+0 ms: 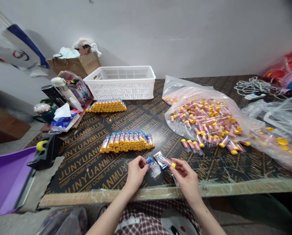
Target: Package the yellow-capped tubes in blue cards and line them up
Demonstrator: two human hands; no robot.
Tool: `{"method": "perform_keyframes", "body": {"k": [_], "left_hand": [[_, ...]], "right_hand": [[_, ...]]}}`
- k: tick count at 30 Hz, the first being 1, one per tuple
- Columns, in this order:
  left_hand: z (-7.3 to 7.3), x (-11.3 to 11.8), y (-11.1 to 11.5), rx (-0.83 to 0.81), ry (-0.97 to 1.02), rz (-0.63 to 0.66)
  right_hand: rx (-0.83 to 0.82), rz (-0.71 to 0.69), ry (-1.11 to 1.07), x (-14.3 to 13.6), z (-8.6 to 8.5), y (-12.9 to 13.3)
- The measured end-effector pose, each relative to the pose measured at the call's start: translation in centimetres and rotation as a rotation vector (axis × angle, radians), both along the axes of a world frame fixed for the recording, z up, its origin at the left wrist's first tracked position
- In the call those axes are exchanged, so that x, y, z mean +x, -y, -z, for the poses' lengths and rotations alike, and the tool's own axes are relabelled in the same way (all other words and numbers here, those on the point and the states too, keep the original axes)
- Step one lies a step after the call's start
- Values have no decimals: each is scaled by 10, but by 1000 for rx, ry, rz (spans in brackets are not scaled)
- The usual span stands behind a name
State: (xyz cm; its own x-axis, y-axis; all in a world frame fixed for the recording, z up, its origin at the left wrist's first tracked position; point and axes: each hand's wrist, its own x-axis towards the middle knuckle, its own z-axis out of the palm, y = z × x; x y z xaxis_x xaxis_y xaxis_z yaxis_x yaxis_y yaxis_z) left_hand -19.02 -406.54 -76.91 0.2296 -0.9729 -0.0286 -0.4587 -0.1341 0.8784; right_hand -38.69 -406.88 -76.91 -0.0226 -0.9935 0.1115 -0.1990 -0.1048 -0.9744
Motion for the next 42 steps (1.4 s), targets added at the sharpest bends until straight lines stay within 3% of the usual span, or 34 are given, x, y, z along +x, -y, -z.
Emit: {"method": "perform_keyframes", "body": {"k": [3,5,11,19,29,34,42], "left_hand": [[-3,2,6,117,-546,-137],[-7,4,8,162,-787,-205],[-17,6,8,222,-1081,-336],[-16,9,8,173,-1135,-424],[-15,4,5,148,-1103,-436],[-26,-5,0,96,-1095,-288],[-40,-11,-12,284,-1043,-8]], "right_hand": [[-46,-8,25,2,0,-5],[-82,-39,42,5,-2,-9],[-134,-55,4,14,-5,-19],[-165,-81,-35,18,-8,-30],[-274,-140,-126,25,-3,-31],[-252,-270,-106,29,-2,-32],[-411,-274,-225,28,-4,-16]]}}
